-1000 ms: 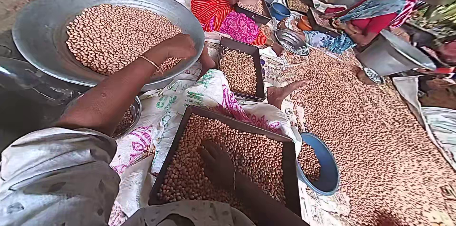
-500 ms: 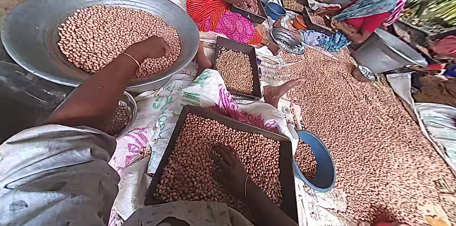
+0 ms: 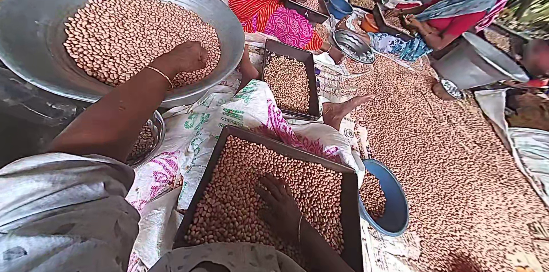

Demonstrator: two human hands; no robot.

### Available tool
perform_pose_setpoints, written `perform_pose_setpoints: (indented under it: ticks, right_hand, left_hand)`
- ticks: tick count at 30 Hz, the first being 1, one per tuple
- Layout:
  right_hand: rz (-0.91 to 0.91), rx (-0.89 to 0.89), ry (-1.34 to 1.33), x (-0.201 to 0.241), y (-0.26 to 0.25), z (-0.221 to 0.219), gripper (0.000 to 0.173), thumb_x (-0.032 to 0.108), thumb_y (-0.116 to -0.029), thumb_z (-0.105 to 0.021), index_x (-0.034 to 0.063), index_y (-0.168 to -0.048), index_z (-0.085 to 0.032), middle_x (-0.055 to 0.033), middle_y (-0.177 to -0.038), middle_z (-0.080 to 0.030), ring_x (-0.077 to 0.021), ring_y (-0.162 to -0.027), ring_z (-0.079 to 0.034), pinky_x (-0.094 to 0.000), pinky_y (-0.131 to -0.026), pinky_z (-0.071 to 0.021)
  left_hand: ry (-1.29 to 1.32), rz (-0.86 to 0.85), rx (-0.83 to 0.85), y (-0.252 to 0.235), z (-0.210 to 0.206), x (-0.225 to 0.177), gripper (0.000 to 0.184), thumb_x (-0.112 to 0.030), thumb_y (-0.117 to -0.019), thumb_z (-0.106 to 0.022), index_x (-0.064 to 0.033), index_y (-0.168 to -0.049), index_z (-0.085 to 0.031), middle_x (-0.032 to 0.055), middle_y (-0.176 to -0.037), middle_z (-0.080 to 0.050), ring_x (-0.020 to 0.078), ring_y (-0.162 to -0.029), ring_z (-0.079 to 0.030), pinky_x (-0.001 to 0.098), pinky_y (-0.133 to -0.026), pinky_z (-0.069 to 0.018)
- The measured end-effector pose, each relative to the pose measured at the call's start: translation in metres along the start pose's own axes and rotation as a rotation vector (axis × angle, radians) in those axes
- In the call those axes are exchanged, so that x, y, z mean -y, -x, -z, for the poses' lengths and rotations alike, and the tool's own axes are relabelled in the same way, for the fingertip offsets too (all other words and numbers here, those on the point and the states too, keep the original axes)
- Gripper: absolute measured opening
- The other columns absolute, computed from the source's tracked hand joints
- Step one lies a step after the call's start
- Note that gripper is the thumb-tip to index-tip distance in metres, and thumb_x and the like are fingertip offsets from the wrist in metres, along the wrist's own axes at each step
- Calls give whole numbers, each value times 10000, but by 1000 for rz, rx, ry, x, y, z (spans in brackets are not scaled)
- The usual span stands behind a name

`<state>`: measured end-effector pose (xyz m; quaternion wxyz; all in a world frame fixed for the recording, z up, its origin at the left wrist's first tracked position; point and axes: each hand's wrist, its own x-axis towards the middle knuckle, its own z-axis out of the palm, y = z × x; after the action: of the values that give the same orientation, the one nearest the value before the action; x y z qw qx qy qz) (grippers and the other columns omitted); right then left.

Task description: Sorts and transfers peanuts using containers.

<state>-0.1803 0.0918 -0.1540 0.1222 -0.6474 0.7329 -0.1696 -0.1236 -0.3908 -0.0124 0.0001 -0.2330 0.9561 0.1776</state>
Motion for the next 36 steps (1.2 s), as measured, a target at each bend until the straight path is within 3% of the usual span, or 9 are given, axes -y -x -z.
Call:
perform_pose_setpoints:
  ticks: [2,6,11,14,19,27,29,32,36]
  right_hand:
    - [12,11,17,-2,1,-1,455,321,-969,-597,152,-1388,-646,-115,-1528,-538,-371,-1469,-427,-628,-1162,-331]
    - [24,1,22,-4,1,-2,453,337,-970,-592,153,-1380,-652,-114,-1523,-543,-369,-1464,-435,-627,-1155,-338]
    - [-15,55,-11,1,-1,6,455,344,-989,-569,162,-1400,-639,-119,-1540,-525,-368,-1484,-404,-616,-1184,-302]
    - [-109,177,-77,14,-7,27,478,336,-1013,-555,145,-1448,-606,-150,-1576,-478,-381,-1523,-334,-588,-1231,-215]
    - [-110,189,-64,13,-7,24,483,364,-1025,-529,171,-1463,-592,-130,-1585,-473,-364,-1529,-327,-572,-1237,-207]
    - [20,-10,-2,-4,1,-4,456,341,-971,-590,164,-1388,-646,-110,-1529,-538,-369,-1470,-426,-658,-1139,-338]
    - [33,-24,4,-5,0,-5,459,348,-971,-583,162,-1385,-647,-114,-1518,-549,-370,-1463,-436,-655,-1132,-347]
    - [71,-62,17,-9,1,-7,469,401,-991,-530,161,-1376,-650,-121,-1495,-569,-367,-1448,-455,-625,-1127,-360]
    - [82,-73,21,-10,1,-9,468,410,-1000,-514,163,-1373,-651,-122,-1496,-568,-362,-1448,-458,-618,-1140,-354]
  left_hand:
    - [-19,-55,-47,-6,-8,10,100,5,-969,-623,58,-955,-706,263,-1061,-636,442,-1046,-619,597,-917,-485]
    - [-35,9,58,-6,0,-1,100,41,-975,-595,76,-969,-688,268,-1060,-645,440,-1073,-614,584,-959,-458]
    - [-41,-99,-56,-28,-21,33,97,15,-962,-628,45,-915,-707,247,-1054,-642,429,-1066,-617,598,-954,-476]
    - [-21,28,81,-9,0,-1,177,14,-1028,-524,112,-1068,-666,307,-1222,-593,470,-1228,-550,591,-1066,-409]
    - [-14,-117,-70,-30,-23,38,166,-5,-1010,-570,86,-962,-700,299,-1073,-636,477,-1083,-614,629,-970,-461]
    - [-71,-145,-31,-37,-25,39,116,1,-958,-637,52,-878,-704,264,-990,-655,460,-1041,-626,629,-934,-473]
    - [-75,-96,13,-30,-17,27,125,-4,-979,-608,68,-913,-687,279,-1043,-649,464,-1077,-619,622,-953,-469]
    - [-69,50,131,-10,0,-7,174,-14,-1030,-529,118,-1056,-639,308,-1261,-549,472,-1229,-535,593,-1042,-419]
    - [-105,46,107,-5,0,-11,166,-23,-1023,-540,102,-1055,-644,302,-1270,-554,476,-1236,-537,609,-1031,-428]
